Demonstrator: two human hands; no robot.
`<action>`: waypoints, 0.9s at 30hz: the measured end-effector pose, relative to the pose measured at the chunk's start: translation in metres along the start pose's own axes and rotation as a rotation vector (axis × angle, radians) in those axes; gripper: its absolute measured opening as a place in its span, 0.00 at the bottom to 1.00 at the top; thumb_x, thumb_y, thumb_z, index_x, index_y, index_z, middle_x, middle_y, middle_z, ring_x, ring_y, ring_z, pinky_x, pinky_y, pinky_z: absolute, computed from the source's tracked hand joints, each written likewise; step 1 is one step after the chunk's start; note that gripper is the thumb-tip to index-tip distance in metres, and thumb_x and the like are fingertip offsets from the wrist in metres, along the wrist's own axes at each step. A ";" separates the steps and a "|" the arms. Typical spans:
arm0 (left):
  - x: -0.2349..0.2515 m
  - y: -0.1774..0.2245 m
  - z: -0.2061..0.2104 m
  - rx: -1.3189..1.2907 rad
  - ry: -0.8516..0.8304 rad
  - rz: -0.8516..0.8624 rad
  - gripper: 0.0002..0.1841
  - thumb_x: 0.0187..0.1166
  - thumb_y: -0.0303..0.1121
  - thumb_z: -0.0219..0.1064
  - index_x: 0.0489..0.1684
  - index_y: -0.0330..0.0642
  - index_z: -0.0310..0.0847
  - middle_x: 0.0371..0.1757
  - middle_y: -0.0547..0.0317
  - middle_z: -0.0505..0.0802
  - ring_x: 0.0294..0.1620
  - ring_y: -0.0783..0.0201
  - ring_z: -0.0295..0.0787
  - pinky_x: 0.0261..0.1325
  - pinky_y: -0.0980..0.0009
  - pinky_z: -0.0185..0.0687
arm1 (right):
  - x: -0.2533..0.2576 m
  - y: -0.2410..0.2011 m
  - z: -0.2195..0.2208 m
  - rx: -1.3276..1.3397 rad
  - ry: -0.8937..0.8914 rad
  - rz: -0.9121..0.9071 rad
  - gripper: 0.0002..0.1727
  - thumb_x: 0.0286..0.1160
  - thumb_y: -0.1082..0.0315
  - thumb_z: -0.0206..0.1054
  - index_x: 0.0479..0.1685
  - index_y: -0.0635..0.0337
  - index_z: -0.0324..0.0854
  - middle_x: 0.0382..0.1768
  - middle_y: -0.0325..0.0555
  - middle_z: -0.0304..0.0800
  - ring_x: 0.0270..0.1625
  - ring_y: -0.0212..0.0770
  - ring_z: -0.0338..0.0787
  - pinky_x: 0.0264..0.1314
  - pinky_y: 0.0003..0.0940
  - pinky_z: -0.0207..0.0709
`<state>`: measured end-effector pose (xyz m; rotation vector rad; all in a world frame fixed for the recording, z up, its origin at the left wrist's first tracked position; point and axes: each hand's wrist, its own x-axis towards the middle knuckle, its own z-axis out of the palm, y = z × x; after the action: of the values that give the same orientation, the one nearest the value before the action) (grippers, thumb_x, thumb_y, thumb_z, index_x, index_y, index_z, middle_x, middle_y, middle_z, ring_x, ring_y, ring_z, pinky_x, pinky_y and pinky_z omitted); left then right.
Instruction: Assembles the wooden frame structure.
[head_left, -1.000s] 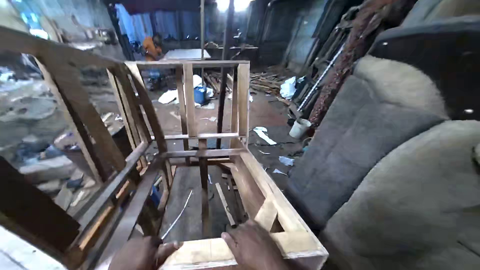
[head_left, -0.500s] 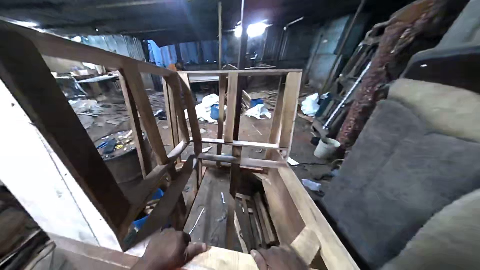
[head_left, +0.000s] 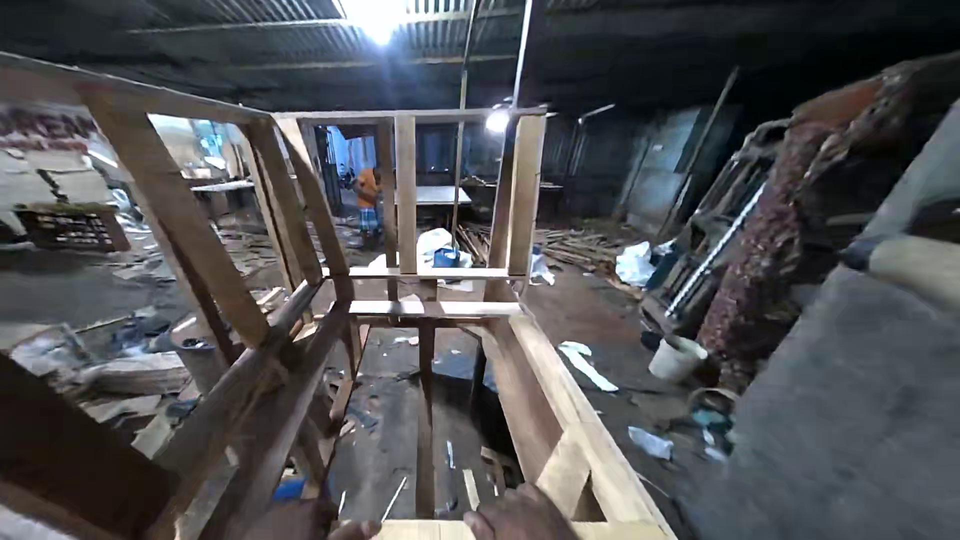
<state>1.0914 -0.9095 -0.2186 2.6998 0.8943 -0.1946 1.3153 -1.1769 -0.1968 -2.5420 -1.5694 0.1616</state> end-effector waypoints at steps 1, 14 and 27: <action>0.009 -0.003 0.000 -0.017 0.006 -0.009 0.48 0.63 0.88 0.43 0.44 0.56 0.93 0.38 0.51 0.96 0.44 0.44 0.95 0.48 0.30 0.86 | 0.013 0.004 0.003 -0.021 0.004 -0.017 0.38 0.91 0.38 0.35 0.45 0.51 0.91 0.40 0.49 0.96 0.54 0.52 0.93 0.74 0.58 0.73; 0.135 -0.030 -0.029 -0.037 0.011 -0.069 0.50 0.60 0.91 0.37 0.35 0.56 0.90 0.34 0.55 0.94 0.43 0.48 0.93 0.47 0.37 0.87 | 0.175 0.044 0.017 -0.087 0.016 -0.148 0.41 0.92 0.39 0.30 0.45 0.54 0.91 0.41 0.52 0.96 0.54 0.56 0.93 0.71 0.62 0.74; 0.393 -0.014 -0.077 0.013 0.043 -0.096 0.50 0.59 0.91 0.38 0.35 0.57 0.90 0.36 0.57 0.94 0.45 0.50 0.92 0.53 0.37 0.85 | 0.393 0.168 0.012 -0.038 0.147 -0.122 0.39 0.91 0.39 0.34 0.41 0.50 0.91 0.37 0.46 0.95 0.51 0.51 0.93 0.69 0.57 0.77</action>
<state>1.3999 -0.6541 -0.2342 2.6845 1.0399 -0.1644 1.6361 -0.8984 -0.2449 -2.4136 -1.6785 -0.0682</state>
